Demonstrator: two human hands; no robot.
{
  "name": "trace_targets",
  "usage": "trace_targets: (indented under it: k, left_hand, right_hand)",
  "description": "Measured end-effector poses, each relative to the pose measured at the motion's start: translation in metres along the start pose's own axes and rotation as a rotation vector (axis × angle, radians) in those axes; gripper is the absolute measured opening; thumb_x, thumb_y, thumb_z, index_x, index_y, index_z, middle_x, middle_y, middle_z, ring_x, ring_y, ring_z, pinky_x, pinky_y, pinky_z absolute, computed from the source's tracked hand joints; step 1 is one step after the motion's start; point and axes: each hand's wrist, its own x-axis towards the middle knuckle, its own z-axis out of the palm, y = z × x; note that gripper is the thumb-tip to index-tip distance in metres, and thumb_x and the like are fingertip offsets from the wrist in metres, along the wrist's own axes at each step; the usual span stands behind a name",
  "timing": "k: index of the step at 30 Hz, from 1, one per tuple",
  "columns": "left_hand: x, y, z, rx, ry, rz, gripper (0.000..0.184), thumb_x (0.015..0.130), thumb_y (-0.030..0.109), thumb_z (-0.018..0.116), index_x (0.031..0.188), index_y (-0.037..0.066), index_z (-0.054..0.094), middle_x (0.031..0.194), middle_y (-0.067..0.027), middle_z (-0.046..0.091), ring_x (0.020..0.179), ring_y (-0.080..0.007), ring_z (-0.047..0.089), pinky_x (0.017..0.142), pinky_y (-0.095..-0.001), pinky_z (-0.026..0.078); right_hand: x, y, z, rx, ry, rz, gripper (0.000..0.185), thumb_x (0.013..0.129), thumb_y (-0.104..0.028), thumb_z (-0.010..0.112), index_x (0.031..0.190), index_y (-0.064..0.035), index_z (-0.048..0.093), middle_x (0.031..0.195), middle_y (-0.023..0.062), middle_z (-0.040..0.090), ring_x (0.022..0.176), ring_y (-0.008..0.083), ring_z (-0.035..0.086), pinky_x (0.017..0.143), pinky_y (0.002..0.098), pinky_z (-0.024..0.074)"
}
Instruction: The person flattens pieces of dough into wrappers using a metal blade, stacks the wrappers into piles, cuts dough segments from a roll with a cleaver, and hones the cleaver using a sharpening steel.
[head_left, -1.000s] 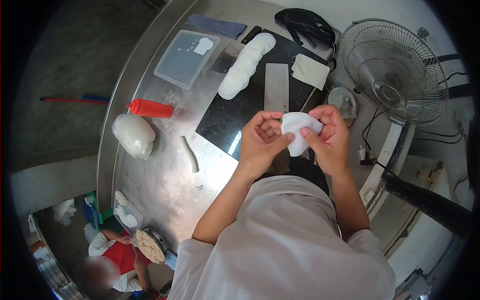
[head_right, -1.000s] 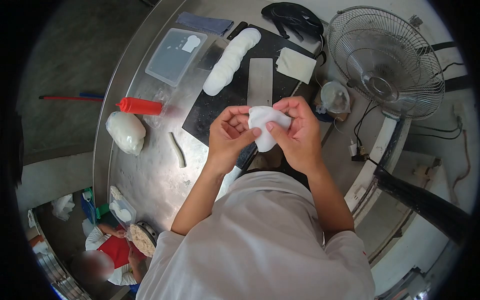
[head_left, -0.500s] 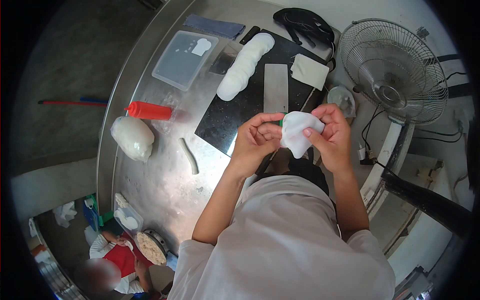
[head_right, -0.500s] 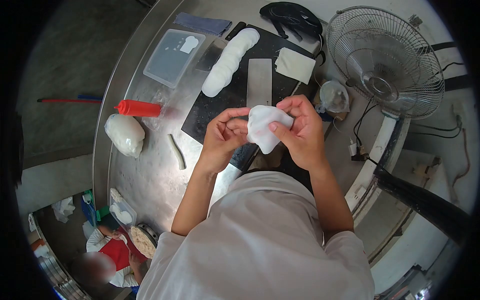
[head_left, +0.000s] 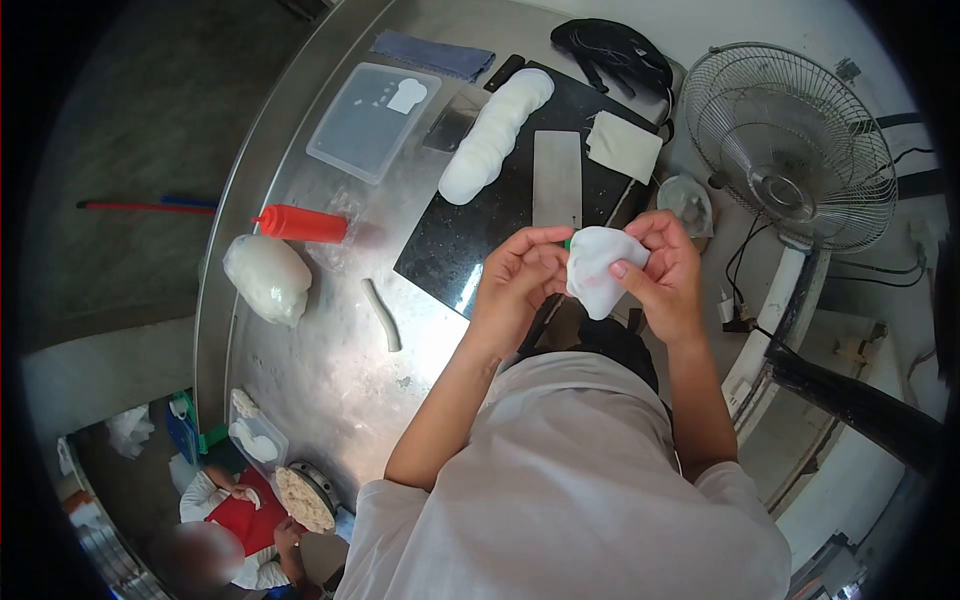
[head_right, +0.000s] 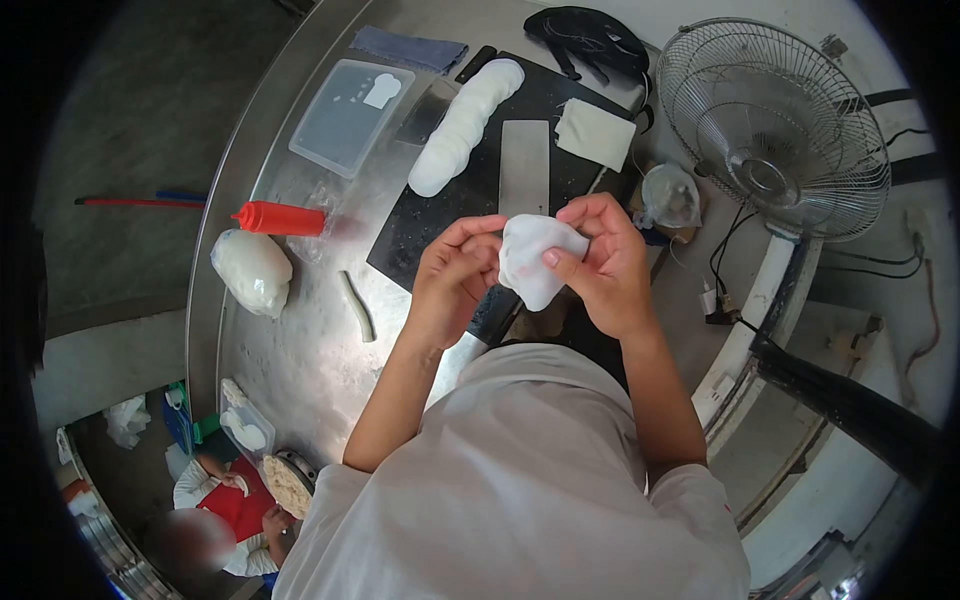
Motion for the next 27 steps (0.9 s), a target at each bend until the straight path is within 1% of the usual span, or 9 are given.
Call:
trace_targets:
  k: [1,4,7,10,13,16,19,22,27]
  left_hand:
    - [0.000,0.003,0.000,-0.091,-0.029,-0.041,0.037,0.102,0.010,0.066,0.136,-0.001,0.058,0.118,-0.0110,0.073,0.104,-0.0153,0.070,0.090,-0.0311,0.056]
    - [0.000,0.002,0.009,0.164,0.064,-0.069,0.035,0.103,0.012,0.065,0.135,-0.001,0.060,0.121,-0.0108,0.071,0.107,-0.0161,0.069,0.094,-0.0326,0.055]
    - [-0.002,0.003,0.009,0.153,0.064,-0.013,0.033,0.103,0.012,0.066,0.133,-0.001,0.062,0.122,-0.0105,0.071,0.109,-0.0168,0.068,0.097,-0.0325,0.055]
    - [-0.004,0.001,0.006,0.213,0.126,0.024,0.033,0.103,0.014,0.066,0.133,-0.001,0.063,0.121,-0.0099,0.071,0.111,-0.0168,0.068,0.097,-0.0326,0.055]
    - [-0.005,-0.002,0.009,0.173,0.120,0.020,0.035,0.100,0.011,0.070,0.132,0.000,0.063,0.121,-0.0100,0.071,0.112,-0.0162,0.067,0.097,-0.0323,0.055]
    - [-0.006,-0.003,0.011,0.206,0.062,0.098,0.040,0.095,0.006,0.075,0.132,-0.001,0.063,0.111,-0.0060,0.070,0.107,-0.0136,0.066,0.095,-0.0315,0.055]
    - [-0.007,-0.001,0.008,0.437,0.049,0.124,0.044,0.091,0.002,0.078,0.133,-0.001,0.062,0.101,-0.0016,0.065,0.101,-0.0111,0.064,0.093,-0.0298,0.054]
    - [-0.010,0.005,0.010,0.500,0.075,0.097,0.041,0.092,0.002,0.077,0.131,-0.002,0.063,0.095,0.0013,0.059,0.096,-0.0094,0.061,0.092,-0.0289,0.053]
    - [-0.012,0.004,0.005,0.381,0.116,0.077,0.032,0.095,0.001,0.072,0.125,0.000,0.064,0.102,-0.0027,0.064,0.100,-0.0116,0.064,0.093,-0.0289,0.054]
  right_hand:
    - [0.000,0.001,0.001,-0.003,-0.014,-0.004,0.038,0.090,0.005,0.072,0.121,-0.0019,0.052,0.112,0.0094,0.065,0.103,0.0131,0.066,0.086,0.0288,0.0559]
    - [0.000,0.002,0.004,-0.008,-0.041,-0.010,0.037,0.091,0.005,0.072,0.121,-0.0019,0.052,0.112,0.0095,0.065,0.103,0.0128,0.066,0.087,0.0286,0.0556]
    - [0.001,0.001,0.003,-0.008,-0.033,-0.006,0.037,0.091,0.005,0.072,0.121,-0.0018,0.052,0.111,0.0093,0.065,0.102,0.0124,0.066,0.087,0.0282,0.0552]
    - [0.002,-0.001,0.003,-0.017,-0.015,0.007,0.036,0.091,0.006,0.071,0.121,-0.0018,0.052,0.111,0.0091,0.065,0.102,0.0119,0.066,0.087,0.0277,0.0551]
    - [0.001,0.000,0.004,-0.023,-0.014,0.018,0.036,0.091,0.006,0.071,0.121,-0.0017,0.052,0.111,0.0092,0.065,0.102,0.0119,0.066,0.086,0.0275,0.0552]
    - [0.000,-0.001,0.004,-0.009,-0.006,0.011,0.035,0.092,0.006,0.070,0.121,-0.0015,0.052,0.111,0.0095,0.065,0.101,0.0121,0.066,0.086,0.0276,0.0556]
    - [-0.001,-0.002,0.005,-0.024,0.009,0.014,0.035,0.092,0.006,0.069,0.121,-0.0012,0.052,0.111,0.0102,0.066,0.100,0.0125,0.067,0.086,0.0280,0.0560]
    - [-0.004,-0.004,0.007,-0.049,0.016,0.032,0.034,0.093,0.007,0.069,0.121,-0.0010,0.052,0.111,0.0108,0.067,0.099,0.0128,0.067,0.085,0.0281,0.0561]
    - [-0.010,0.003,0.007,-0.065,0.019,0.045,0.032,0.094,0.006,0.068,0.120,-0.0012,0.051,0.111,0.0105,0.067,0.099,0.0125,0.067,0.085,0.0280,0.0558]
